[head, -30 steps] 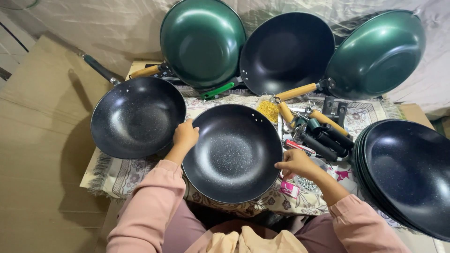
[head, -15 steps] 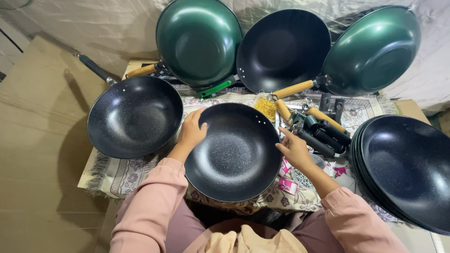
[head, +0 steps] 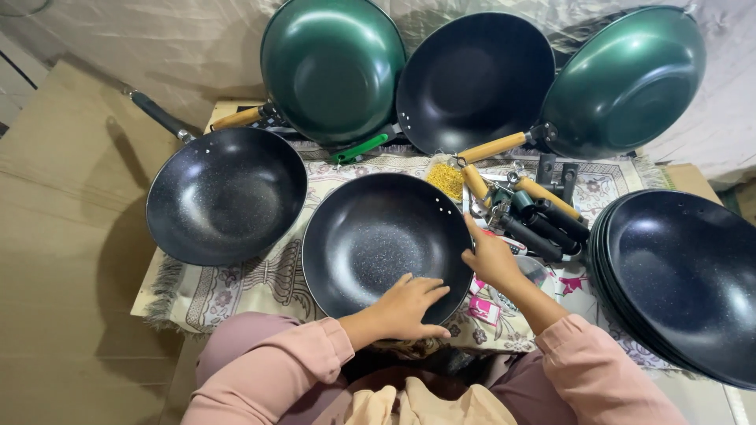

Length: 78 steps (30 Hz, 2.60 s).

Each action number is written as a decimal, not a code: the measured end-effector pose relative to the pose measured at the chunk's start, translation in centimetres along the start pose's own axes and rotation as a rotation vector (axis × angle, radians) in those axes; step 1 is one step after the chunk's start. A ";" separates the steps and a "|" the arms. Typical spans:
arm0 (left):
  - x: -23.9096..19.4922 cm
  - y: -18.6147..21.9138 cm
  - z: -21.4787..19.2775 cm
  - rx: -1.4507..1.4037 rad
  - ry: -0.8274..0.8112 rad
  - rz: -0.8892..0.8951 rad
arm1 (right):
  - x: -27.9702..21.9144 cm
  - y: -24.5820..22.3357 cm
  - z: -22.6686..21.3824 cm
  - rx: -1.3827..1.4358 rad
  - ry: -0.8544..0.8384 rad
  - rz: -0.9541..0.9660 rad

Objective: Assembling handles onto woks using a screwdriver and screws.

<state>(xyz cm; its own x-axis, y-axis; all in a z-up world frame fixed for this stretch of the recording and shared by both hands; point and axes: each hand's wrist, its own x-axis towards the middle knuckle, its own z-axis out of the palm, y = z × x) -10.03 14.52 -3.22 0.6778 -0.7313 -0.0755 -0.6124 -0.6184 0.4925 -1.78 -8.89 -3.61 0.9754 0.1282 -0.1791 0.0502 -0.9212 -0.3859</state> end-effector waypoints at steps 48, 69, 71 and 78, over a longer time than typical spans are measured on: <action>-0.4 -2.1 -4.1 -0.166 -0.222 -0.056 | 0.6 1.3 -1.7 -0.261 -0.003 -0.418; -0.4 -1.1 -4.0 -0.115 -0.236 -0.006 | -1.1 -0.3 -3.2 -0.119 -0.281 -0.343; -0.2 -1.1 -4.4 -0.126 -0.218 0.000 | -1.0 -0.1 -3.9 -0.059 -0.317 -0.311; 2.4 -2.7 -5.7 -0.260 0.072 0.108 | 1.2 4.4 -6.0 0.077 0.006 -0.196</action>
<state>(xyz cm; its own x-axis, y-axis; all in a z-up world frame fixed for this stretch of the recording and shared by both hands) -4.47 16.08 0.24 0.6475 -0.7607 0.0468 -0.5640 -0.4370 0.7007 0.87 -14.98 -0.05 0.9499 0.2997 -0.0890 0.2226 -0.8482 -0.4806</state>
